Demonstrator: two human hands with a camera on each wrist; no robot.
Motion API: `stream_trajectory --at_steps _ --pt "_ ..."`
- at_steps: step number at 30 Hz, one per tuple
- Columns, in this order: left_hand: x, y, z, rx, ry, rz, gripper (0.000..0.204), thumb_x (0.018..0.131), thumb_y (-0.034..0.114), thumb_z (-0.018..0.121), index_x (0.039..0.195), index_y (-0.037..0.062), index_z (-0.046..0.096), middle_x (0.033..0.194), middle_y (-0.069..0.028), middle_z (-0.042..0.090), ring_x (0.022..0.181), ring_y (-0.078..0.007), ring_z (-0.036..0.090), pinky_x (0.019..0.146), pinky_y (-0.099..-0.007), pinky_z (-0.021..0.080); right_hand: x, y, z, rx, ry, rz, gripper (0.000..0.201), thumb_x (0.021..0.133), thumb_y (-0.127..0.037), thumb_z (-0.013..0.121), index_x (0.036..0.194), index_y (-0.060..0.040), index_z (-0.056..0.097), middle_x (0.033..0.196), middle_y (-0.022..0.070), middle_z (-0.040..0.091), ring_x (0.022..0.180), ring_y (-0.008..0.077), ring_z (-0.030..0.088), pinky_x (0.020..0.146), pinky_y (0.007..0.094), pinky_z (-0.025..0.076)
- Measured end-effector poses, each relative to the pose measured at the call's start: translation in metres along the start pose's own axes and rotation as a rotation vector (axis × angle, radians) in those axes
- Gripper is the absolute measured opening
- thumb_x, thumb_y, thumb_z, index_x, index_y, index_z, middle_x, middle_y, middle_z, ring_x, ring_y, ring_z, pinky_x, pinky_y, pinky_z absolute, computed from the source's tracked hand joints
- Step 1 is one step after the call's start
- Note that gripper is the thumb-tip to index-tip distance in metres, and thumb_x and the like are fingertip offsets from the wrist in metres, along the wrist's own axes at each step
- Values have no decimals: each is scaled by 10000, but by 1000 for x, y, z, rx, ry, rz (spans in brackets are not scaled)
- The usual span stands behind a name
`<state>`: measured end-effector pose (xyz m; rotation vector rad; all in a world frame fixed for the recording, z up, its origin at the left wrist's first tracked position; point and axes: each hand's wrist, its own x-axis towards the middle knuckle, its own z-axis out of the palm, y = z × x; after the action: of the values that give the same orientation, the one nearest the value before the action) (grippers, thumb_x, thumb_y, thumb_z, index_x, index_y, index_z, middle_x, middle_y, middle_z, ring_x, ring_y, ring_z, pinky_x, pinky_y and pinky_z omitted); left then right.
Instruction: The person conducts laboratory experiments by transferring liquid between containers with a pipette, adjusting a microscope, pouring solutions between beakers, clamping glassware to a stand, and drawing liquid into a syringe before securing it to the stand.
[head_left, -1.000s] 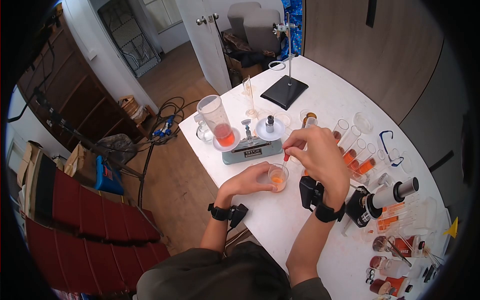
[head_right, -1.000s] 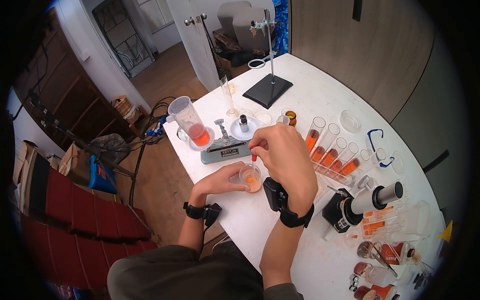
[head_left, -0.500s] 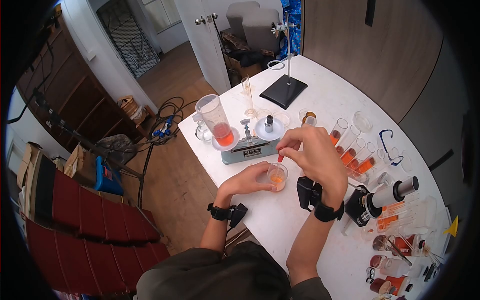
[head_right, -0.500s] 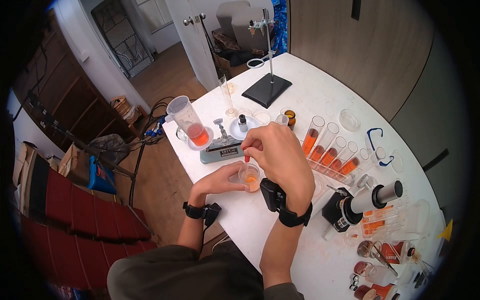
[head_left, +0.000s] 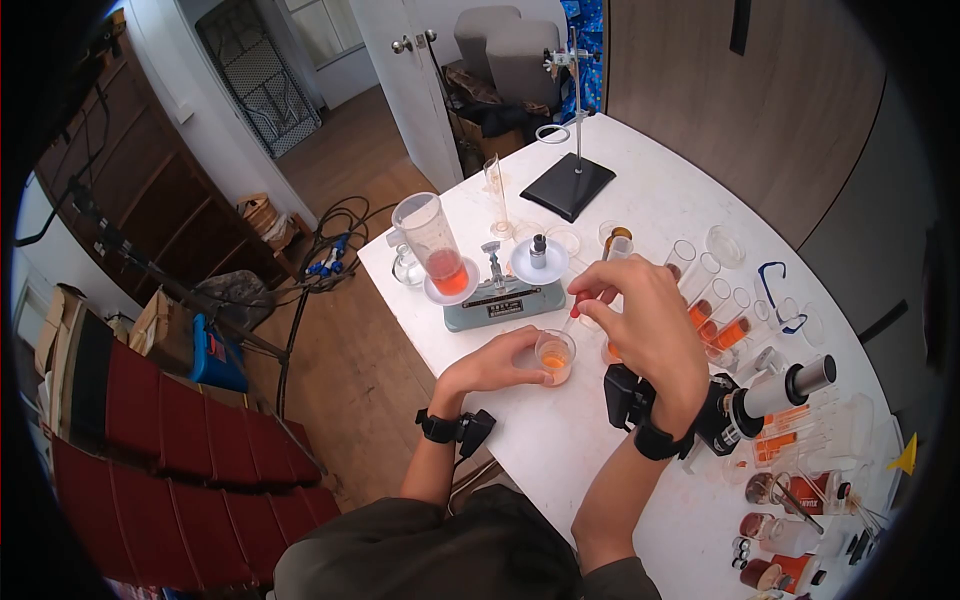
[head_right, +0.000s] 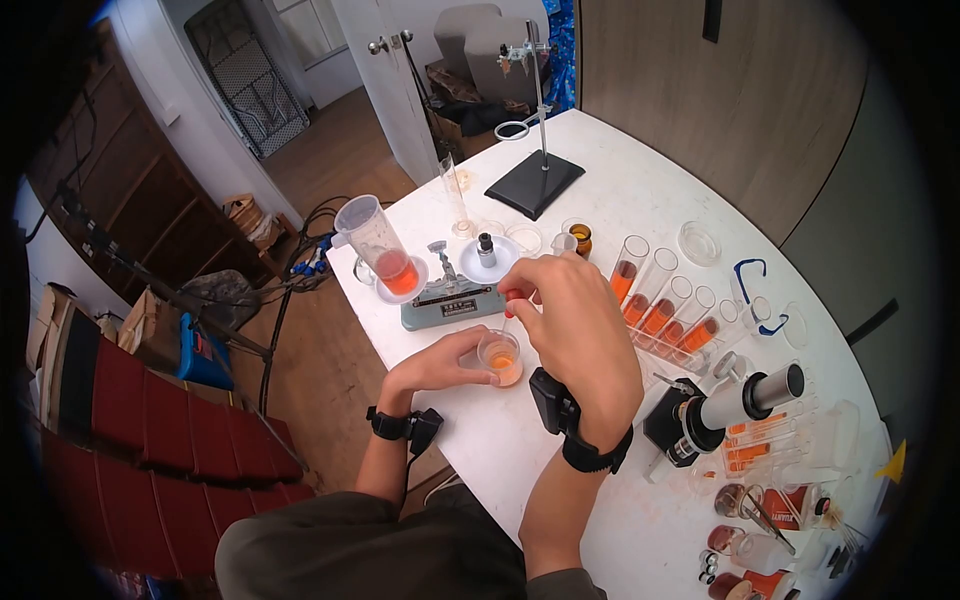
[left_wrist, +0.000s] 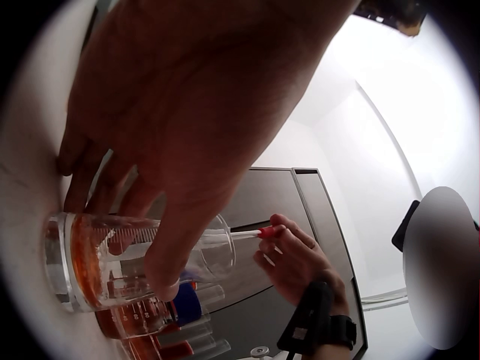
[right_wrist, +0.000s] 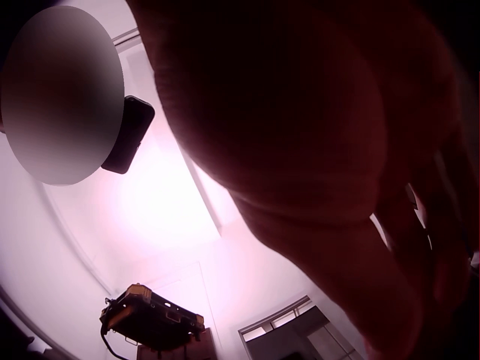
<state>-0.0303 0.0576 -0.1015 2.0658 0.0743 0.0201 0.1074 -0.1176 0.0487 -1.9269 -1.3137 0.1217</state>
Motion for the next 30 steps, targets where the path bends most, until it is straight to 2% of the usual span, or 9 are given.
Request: stream_trajectory --at_steps 2,4,7,10,16,20,26,30 --pt "0 1 -1 -4 8 9 664 850 336 799 1366 -8 561 1271 -169 618 1186 -288 594 1040 -366 455 0 1 0 -28 9 -39 145 833 -47 727 954 31 746 846 185 731 820 322 700 799 405 529" --pt "0 4 -2 8 -5 -20 663 848 342 801 1362 -5 566 1258 -165 624 1164 -284 604 1025 -365 460 2 1 -1 47 -107 19 140 826 -62 736 928 34 748 820 181 732 752 303 708 759 385 547" --pt "-1 1 1 -18 27 -6 661 844 351 804 1350 -6 573 1244 -160 630 1140 -273 610 1005 -361 465 3 -7 -5 80 -145 56 151 803 -87 762 890 36 751 777 170 727 719 278 709 728 363 556" --pt "0 -4 3 -31 29 -10 656 839 354 806 1340 -4 579 1234 -154 633 1128 -264 609 995 -357 467 6 -10 -4 39 -159 107 171 778 -120 787 850 31 755 746 158 722 709 261 706 712 360 548" --pt "0 -4 2 -13 26 -2 656 839 356 808 1330 -15 578 1221 -153 633 1117 -262 608 990 -357 468 10 -8 -1 0 -181 84 185 786 -154 787 815 26 755 727 159 714 686 264 698 675 356 527" --pt "0 -2 2 -29 19 2 660 840 355 807 1335 -14 575 1223 -156 632 1119 -262 608 990 -358 468 11 -8 -1 -4 -225 117 180 798 -148 781 825 27 754 725 162 712 689 266 699 675 354 526" --pt "-1 3 0 -2 18 -25 673 844 368 805 1350 -8 571 1241 -158 626 1139 -273 608 1004 -362 467 8 -3 0 32 -170 89 143 829 -105 756 856 36 751 764 175 722 697 279 704 701 376 536" --pt "-1 5 -1 15 8 -37 682 844 377 805 1354 -9 569 1253 -163 623 1155 -282 607 1011 -368 467 7 -1 2 30 -142 36 112 854 -65 714 890 35 750 834 181 729 787 297 705 773 390 538"
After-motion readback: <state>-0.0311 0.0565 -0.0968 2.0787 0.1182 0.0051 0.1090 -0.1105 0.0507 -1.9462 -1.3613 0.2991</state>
